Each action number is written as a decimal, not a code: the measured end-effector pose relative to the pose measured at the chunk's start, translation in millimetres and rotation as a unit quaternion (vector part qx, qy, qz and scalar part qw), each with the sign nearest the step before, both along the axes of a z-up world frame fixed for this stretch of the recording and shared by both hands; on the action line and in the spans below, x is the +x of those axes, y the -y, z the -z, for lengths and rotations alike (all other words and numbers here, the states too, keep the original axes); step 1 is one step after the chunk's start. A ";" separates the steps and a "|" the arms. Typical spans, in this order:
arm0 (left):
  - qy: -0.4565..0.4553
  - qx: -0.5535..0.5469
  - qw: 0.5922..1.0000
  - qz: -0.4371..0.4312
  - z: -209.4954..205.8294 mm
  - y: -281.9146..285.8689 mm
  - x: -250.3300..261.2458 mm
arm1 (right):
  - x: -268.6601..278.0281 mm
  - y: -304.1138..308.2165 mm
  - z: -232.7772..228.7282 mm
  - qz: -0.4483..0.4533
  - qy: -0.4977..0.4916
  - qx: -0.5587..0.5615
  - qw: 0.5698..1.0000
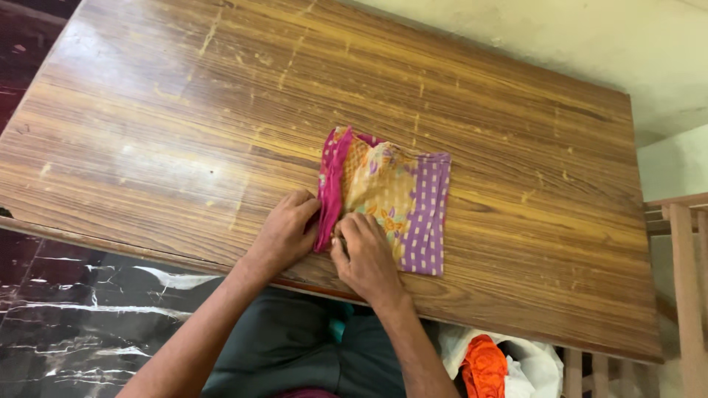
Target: The person folds various clothing items, including pants and a patterned cloth, on a wooden table. They then place the folded items into a white laundry basket and arrange them on a wooden shelf.
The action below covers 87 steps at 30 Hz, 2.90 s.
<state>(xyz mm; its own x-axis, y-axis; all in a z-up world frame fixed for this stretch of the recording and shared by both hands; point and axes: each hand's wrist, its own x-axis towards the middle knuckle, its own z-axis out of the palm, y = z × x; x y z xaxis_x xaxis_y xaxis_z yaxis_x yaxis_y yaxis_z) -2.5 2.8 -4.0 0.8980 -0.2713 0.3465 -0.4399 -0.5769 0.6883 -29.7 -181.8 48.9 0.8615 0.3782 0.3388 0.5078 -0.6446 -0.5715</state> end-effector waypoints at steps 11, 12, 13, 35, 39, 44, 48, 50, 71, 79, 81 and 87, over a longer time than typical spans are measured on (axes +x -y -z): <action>-0.076 -0.046 0.995 -0.041 -10.9 2.2 -0.3 | 0.5 19.3 11.6 0.065 -0.039 -0.014 0.997; -0.090 -0.056 0.993 -0.043 -10.4 0.7 -1.7 | -0.2 24.0 12.6 0.087 -0.016 -0.020 0.996; -0.103 -0.067 0.991 -0.046 -10.1 -0.9 -2.7 | -0.5 28.3 13.6 0.108 0.007 -0.027 0.994; -0.006 -0.089 0.975 -0.204 17.0 33.9 98.2 | -2.6 37.3 30.9 0.188 0.011 0.012 0.982; 0.032 -0.007 0.984 -0.174 11.1 34.0 80.7 | -3.7 40.8 26.7 0.168 -0.005 -0.004 0.986; 0.106 0.144 0.983 -0.030 12.2 56.3 51.8 | 9.5 41.8 32.9 0.180 -0.005 -0.040 0.983; 0.085 0.214 0.973 -0.025 23.9 60.6 54.1 | 52.4 49.7 47.0 0.156 -0.036 -0.208 0.965; 0.059 0.236 0.969 -0.048 29.6 51.5 59.1 | 63.4 66.4 51.8 0.170 -0.100 -0.297 0.934; -0.003 0.243 0.969 -0.043 32.1 41.7 89.1 | 95.5 117.7 66.4 0.240 -0.138 -0.322 0.905; 0.035 0.136 0.990 -0.031 40.0 28.7 137.4 | 114.2 160.2 66.1 0.292 -0.126 -0.146 0.937; -0.002 0.179 0.983 -0.036 32.1 27.3 156.6 | 130.4 158.5 64.4 0.245 -0.069 -0.157 0.954; -0.051 0.200 0.978 -0.008 24.2 18.4 180.0 | 149.2 144.0 50.7 0.207 -0.132 -0.150 0.958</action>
